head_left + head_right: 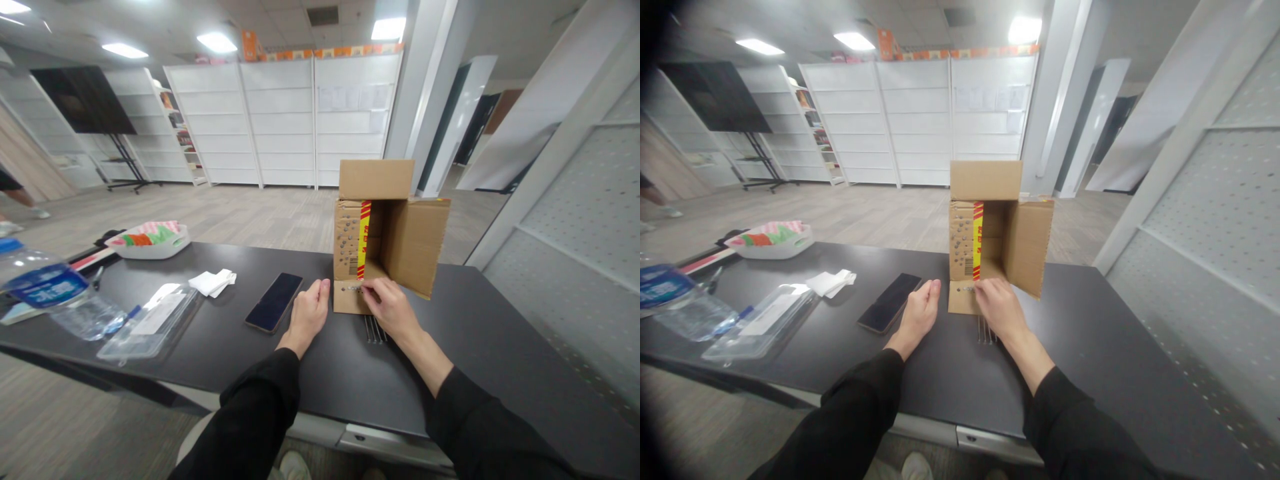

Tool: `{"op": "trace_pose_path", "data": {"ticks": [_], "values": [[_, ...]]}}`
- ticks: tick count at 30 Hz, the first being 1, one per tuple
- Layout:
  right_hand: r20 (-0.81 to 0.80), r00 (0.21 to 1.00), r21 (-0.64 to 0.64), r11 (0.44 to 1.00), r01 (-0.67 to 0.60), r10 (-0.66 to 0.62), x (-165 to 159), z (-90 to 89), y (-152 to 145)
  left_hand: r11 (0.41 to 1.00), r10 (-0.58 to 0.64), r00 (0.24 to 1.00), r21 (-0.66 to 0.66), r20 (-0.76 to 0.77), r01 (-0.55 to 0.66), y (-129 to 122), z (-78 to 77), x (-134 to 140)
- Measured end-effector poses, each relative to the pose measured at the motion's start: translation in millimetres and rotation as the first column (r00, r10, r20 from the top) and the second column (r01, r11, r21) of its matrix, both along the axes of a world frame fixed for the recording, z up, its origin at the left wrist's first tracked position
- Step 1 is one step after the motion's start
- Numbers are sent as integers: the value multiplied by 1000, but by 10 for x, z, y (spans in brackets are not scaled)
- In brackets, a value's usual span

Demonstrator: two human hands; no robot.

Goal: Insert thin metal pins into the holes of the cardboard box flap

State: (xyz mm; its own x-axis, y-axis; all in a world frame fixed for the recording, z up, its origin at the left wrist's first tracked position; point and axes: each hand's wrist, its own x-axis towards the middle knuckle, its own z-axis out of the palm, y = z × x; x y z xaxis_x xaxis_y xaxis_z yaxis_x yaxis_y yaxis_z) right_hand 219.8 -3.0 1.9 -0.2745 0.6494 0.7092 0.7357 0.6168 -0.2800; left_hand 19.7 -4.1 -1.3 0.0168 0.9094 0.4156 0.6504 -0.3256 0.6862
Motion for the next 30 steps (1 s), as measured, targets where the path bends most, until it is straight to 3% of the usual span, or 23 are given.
{"op": "trace_pose_path", "data": {"ticks": [23, 30], "values": [[151, 984, -36, 994, 105, -98, 2, -65, 31, 1000, 4, 1000, -28, -14, -4, -7, 19, 2], [93, 989, -66, 990, 121, -115, 23, -2, -12, 1000, 5, 1000, -11, -12, -5, -1, -2, 1]]}}
